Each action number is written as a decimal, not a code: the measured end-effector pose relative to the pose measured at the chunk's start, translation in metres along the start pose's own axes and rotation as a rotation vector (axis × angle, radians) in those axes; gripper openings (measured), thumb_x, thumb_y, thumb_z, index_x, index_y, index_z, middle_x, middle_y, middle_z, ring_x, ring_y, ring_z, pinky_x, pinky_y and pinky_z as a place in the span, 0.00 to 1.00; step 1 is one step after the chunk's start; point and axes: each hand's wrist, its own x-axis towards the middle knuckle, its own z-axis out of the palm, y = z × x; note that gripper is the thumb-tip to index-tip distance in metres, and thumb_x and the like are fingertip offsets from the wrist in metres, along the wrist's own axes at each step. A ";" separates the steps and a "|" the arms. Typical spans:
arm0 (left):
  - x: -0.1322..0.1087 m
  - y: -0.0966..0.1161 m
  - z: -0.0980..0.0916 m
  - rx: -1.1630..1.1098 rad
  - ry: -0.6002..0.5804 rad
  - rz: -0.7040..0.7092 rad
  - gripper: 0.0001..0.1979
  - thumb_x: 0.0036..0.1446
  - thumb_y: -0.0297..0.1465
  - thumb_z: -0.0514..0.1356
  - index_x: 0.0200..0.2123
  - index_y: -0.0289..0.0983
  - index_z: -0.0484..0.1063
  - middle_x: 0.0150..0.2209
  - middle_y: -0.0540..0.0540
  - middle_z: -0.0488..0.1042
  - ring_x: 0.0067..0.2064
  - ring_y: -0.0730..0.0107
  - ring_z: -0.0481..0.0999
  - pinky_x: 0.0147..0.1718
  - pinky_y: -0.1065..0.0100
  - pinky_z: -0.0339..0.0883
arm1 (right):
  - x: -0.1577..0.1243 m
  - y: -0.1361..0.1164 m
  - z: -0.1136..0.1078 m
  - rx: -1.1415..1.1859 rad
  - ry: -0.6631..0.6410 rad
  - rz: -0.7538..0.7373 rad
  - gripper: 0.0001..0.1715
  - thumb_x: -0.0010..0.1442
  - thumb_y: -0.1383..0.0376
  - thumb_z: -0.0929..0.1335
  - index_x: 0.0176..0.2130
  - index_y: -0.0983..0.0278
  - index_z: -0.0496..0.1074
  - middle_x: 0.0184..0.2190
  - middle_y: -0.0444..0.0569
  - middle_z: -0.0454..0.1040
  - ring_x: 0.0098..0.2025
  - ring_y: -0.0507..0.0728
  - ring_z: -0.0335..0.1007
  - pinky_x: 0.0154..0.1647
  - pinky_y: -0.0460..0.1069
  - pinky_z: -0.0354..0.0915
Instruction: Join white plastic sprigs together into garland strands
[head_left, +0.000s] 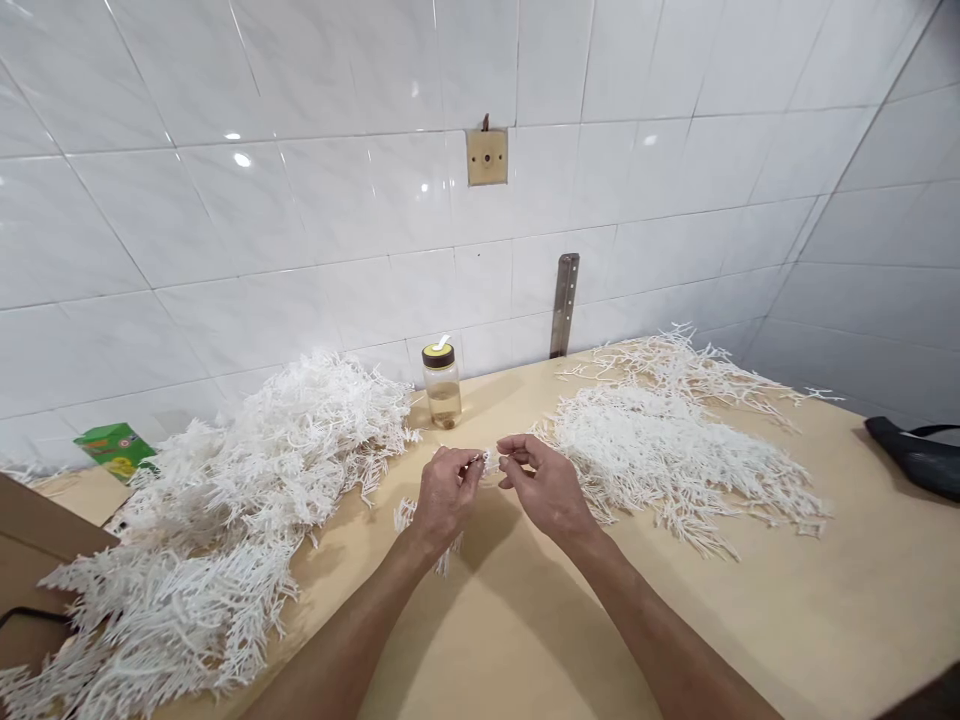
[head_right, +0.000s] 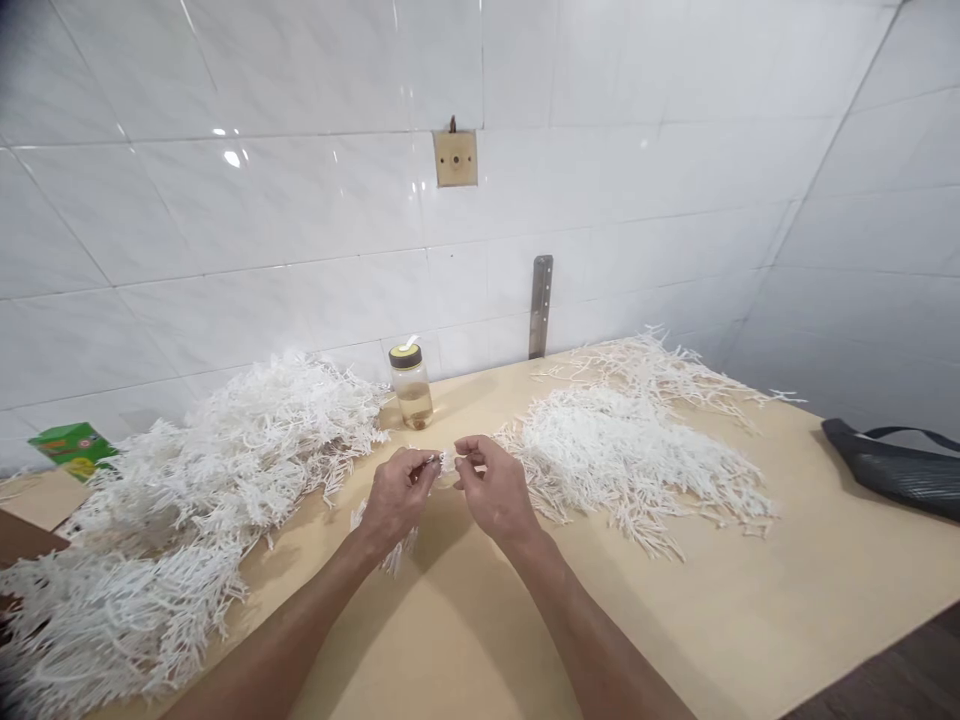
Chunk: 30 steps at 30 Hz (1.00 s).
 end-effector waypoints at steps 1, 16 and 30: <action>0.000 0.001 0.000 -0.001 0.001 -0.017 0.10 0.58 0.29 0.56 0.35 0.38 0.79 0.31 0.46 0.77 0.33 0.66 0.71 0.35 0.66 0.62 | 0.000 0.000 0.000 -0.079 0.001 -0.076 0.13 0.57 0.61 0.67 0.41 0.63 0.73 0.38 0.51 0.75 0.33 0.55 0.73 0.29 0.51 0.73; 0.001 0.010 -0.002 -0.029 -0.063 -0.083 0.12 0.58 0.34 0.55 0.26 0.36 0.72 0.22 0.51 0.67 0.25 0.74 0.62 0.26 0.71 0.52 | 0.001 -0.003 -0.004 -0.253 -0.085 -0.239 0.10 0.61 0.61 0.65 0.36 0.63 0.74 0.32 0.49 0.77 0.31 0.53 0.71 0.29 0.47 0.66; 0.003 0.006 -0.010 -0.076 -0.179 -0.098 0.14 0.58 0.36 0.52 0.22 0.38 0.57 0.21 0.55 0.56 0.25 0.74 0.56 0.25 0.70 0.49 | 0.023 -0.009 -0.014 -0.127 -0.432 0.143 0.12 0.59 0.58 0.66 0.35 0.64 0.74 0.24 0.44 0.74 0.21 0.50 0.70 0.21 0.44 0.65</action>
